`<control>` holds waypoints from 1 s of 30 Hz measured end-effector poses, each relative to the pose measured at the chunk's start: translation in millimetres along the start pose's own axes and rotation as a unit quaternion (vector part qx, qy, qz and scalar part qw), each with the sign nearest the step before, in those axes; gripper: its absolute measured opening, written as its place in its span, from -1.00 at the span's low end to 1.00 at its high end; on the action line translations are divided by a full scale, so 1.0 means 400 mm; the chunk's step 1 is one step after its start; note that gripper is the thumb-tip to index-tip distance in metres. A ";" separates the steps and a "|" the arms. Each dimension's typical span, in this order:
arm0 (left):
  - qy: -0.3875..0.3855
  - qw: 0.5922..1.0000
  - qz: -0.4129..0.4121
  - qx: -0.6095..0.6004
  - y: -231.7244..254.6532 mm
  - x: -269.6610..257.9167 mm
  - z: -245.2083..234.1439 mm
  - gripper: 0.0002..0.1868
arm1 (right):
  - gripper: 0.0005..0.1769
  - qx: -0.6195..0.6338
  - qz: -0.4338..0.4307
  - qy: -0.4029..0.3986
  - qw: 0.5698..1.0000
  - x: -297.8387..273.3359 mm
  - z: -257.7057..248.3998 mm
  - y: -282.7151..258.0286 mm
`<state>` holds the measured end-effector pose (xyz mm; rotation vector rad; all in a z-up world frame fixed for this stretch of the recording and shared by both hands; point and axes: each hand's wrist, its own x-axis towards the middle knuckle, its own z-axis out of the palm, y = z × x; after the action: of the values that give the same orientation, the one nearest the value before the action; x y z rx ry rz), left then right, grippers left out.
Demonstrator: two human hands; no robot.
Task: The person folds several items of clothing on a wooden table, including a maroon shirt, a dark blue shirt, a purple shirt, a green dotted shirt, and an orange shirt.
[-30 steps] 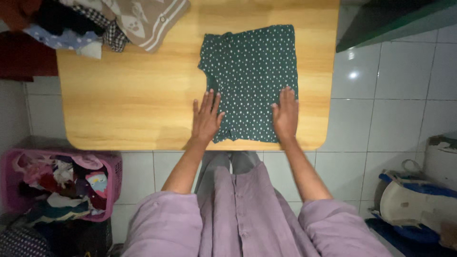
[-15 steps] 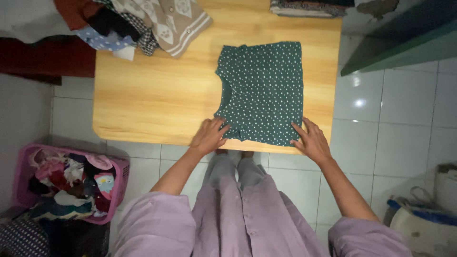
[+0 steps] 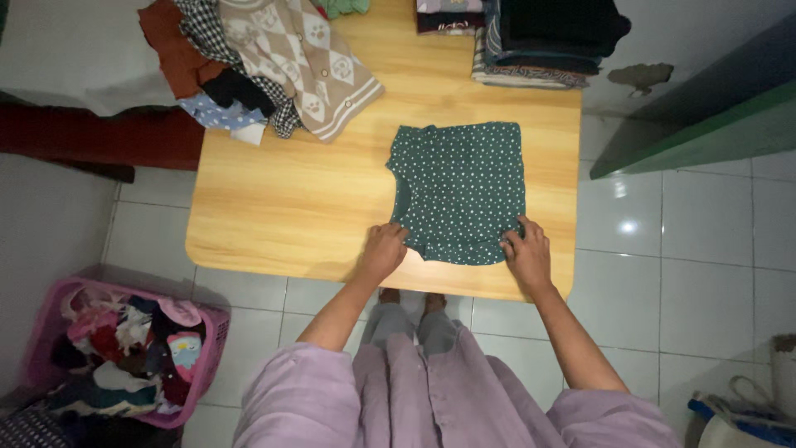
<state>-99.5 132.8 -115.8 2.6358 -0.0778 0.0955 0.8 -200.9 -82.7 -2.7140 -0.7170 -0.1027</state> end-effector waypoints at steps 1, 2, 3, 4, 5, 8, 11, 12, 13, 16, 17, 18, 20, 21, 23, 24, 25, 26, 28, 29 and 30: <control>0.005 0.999 -0.015 -0.029 -0.009 0.007 -0.001 -0.75 | -0.81 0.016 -0.017 0.028 0.999 0.016 0.000 -0.005; 0.012 0.998 -0.027 -0.060 -0.018 0.016 -0.002 -0.74 | -0.83 0.032 -0.033 0.055 0.997 0.031 -0.005 -0.007; 0.017 0.995 -0.037 -0.090 -0.030 0.030 -0.005 -0.72 | -0.82 0.100 0.080 -0.012 0.992 0.044 -0.014 -0.007; 0.023 0.991 -0.047 -0.120 -0.043 0.044 -0.010 -0.70 | -0.81 0.166 0.190 -0.080 0.964 0.059 -0.023 -0.003; -0.020 0.985 -0.081 -0.149 -0.058 0.060 -0.017 -0.69 | -0.79 0.228 0.297 -0.147 0.915 0.075 -0.031 0.005; -0.101 0.953 -0.134 -0.252 -0.123 0.132 -0.044 -0.66 | -0.80 0.400 0.193 -0.093 0.891 0.151 -0.059 0.054; -0.137 0.908 -0.086 -0.387 -0.164 0.216 -0.084 -0.67 | -0.81 0.431 0.172 -0.152 0.873 0.218 -0.137 0.098; -0.187 0.882 -0.074 -0.426 -0.175 0.244 -0.116 -0.71 | -0.82 0.452 0.172 -0.164 0.860 0.250 -0.170 0.106; -0.236 0.852 -0.062 -0.463 -0.182 0.275 -0.154 -0.75 | -0.83 0.473 0.171 -0.178 0.846 0.285 -0.203 0.110; -0.186 0.847 -0.122 -0.483 -0.185 0.379 -0.226 -0.64 | -0.85 0.500 0.227 -0.211 0.808 0.398 -0.266 0.130; -0.157 0.850 -0.100 -0.493 -0.191 0.418 -0.232 -0.71 | -0.85 0.502 0.256 -0.221 0.796 0.439 -0.266 0.140; -0.127 0.852 -0.079 -0.502 -0.199 0.459 -0.232 -0.74 | -0.83 0.484 0.240 -0.188 0.820 0.477 -0.244 0.143; 0.027 0.902 -0.127 -0.411 -0.190 0.532 -0.203 -0.67 | -0.78 0.472 0.241 -0.119 0.840 0.550 -0.177 0.168; 0.101 0.910 -0.129 -0.380 -0.181 0.528 -0.183 -0.56 | -0.76 0.479 0.260 -0.086 0.834 0.572 -0.125 0.180; 0.244 0.911 -0.125 -0.308 -0.158 0.516 -0.158 -0.31 | -0.69 0.414 0.239 -0.015 0.878 0.563 -0.030 0.213; 0.214 0.937 -0.129 -0.243 -0.139 0.487 -0.145 -0.29 | -0.64 0.337 0.195 0.020 0.921 0.541 0.013 0.215; 0.186 0.958 -0.127 -0.176 -0.118 0.457 -0.133 -0.27 | -0.59 0.257 0.146 0.059 0.954 0.534 0.041 0.223; 0.157 0.974 -0.124 -0.109 -0.098 0.422 -0.122 -0.25 | -0.57 0.196 0.147 0.023 0.969 0.500 0.072 0.228; 0.053 0.994 -0.058 -0.082 -0.062 0.337 -0.105 -0.31 | -0.50 0.178 0.104 -0.040 0.978 0.398 0.098 0.196; -0.001 0.997 -0.026 -0.070 -0.042 0.283 -0.094 -0.34 | -0.45 0.221 0.063 -0.068 0.971 0.340 0.087 0.173; -0.056 0.997 0.007 -0.058 -0.026 0.240 -0.085 -0.37 | -0.48 0.204 0.038 -0.102 0.973 0.292 0.070 0.146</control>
<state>-4.8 154.9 -83.2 2.5224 -0.1363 -0.0510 130.7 -184.7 -108.8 -2.3699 -0.6085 0.3123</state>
